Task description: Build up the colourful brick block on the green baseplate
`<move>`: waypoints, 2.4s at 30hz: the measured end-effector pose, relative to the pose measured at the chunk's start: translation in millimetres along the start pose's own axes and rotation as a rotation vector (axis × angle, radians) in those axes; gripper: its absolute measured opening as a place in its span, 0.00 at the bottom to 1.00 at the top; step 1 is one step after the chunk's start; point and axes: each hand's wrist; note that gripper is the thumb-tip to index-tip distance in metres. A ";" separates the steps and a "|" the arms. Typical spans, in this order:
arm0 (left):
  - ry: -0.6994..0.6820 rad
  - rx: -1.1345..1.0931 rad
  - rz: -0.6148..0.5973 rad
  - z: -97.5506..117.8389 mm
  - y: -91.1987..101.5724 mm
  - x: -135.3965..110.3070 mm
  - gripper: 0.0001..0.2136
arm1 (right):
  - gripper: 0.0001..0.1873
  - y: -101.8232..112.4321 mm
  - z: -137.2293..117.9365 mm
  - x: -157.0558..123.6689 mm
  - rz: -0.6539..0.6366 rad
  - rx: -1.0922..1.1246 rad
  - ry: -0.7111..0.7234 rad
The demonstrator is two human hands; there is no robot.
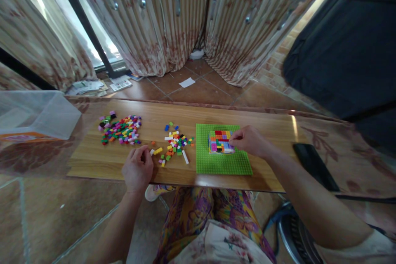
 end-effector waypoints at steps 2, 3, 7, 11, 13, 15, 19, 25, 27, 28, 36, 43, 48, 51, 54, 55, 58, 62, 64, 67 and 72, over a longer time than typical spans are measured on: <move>-0.003 0.005 -0.004 0.7 0.6 0.3 0.13 | 0.09 -2.6 6.4 0.5 0.012 0.082 -0.038; -0.006 0.006 -0.008 1.1 0.9 0.6 0.13 | 0.09 -4.2 9.1 0.0 0.023 0.122 -0.057; -0.013 -0.002 -0.007 0.8 0.4 0.7 0.13 | 0.12 -11.1 15.9 -7.7 0.117 0.281 -0.124; -0.015 0.007 0.003 -3.3 -2.4 -0.5 0.12 | 0.17 -17.6 19.7 -24.4 0.258 0.408 -0.226; -0.016 0.010 -0.001 -4.7 -3.2 -0.8 0.13 | 0.20 -21.8 21.8 -33.5 0.299 0.432 -0.276; -0.012 0.014 -0.009 -4.6 -3.1 -0.5 0.13 | 0.22 -27.2 23.9 -40.3 0.318 0.444 -0.308; 0.007 0.013 -0.018 -1.5 -1.1 1.2 0.12 | 0.22 -38.9 27.1 -41.9 0.351 0.409 -0.363; 0.029 0.019 -0.021 1.4 0.2 2.3 0.13 | 0.19 -47.1 24.8 -34.4 0.374 0.378 -0.373; 0.034 0.030 -0.023 1.5 0.2 2.2 0.13 | 0.19 -47.3 22.4 -34.2 0.382 0.368 -0.361; 0.034 0.036 -0.024 1.4 0.1 2.3 0.13 | 0.20 -47.3 21.0 -34.4 0.385 0.360 -0.355; 0.027 -0.041 -0.118 -7.4 2.3 7.4 0.15 | 0.22 -51.2 19.4 -40.9 0.435 0.461 -0.299; -0.009 -0.220 -0.272 -19.9 25.3 2.2 0.16 | 0.23 -55.8 23.5 -75.2 0.560 0.726 -0.371; -0.007 -0.175 -0.294 -7.6 27.5 -0.5 0.16 | 0.22 -57.3 23.0 -101.8 0.496 0.699 -0.366; -0.015 -0.130 -0.309 1.6 23.0 0.5 0.11 | 0.22 -57.1 24.3 -112.0 0.489 0.680 -0.360; 0.025 -0.124 -0.290 5.3 18.8 2.7 0.10 | 0.22 -55.9 28.3 -117.7 0.476 0.666 -0.345; 0.066 -0.143 -0.267 5.9 18.5 3.5 0.09 | 0.22 -55.8 29.4 -119.1 0.474 0.663 -0.338; 0.303 -0.301 -0.179 12.0 22.5 3.0 0.10 | 0.21 -58.9 26.9 -123.8 0.467 0.650 -0.306; 0.719 -0.745 -0.244 46.1 37.4 -13.2 0.16 | 0.17 -71.6 1.6 -132.4 0.420 0.666 -0.212; 0.858 -0.895 -0.373 73.3 45.2 -28.4 0.19 | 0.17 -78.0 -17.3 -134.9 0.371 0.678 -0.143; 0.997 -1.012 -0.609 114.4 51.2 -51.8 0.17 | 0.18 -81.7 -40.2 -133.5 0.301 0.632 -0.018; 1.106 -1.157 -0.813 159.5 41.5 -71.1 0.16 | 0.15 -73.1 -42.3 -126.9 0.402 0.569 -0.012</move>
Point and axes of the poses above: each hand's wrist, its own x-axis towards the middle knuckle, its own y-axis out of the back of the hand, z = x × y, and after that the axes turned 13 degrees about z, right-handed
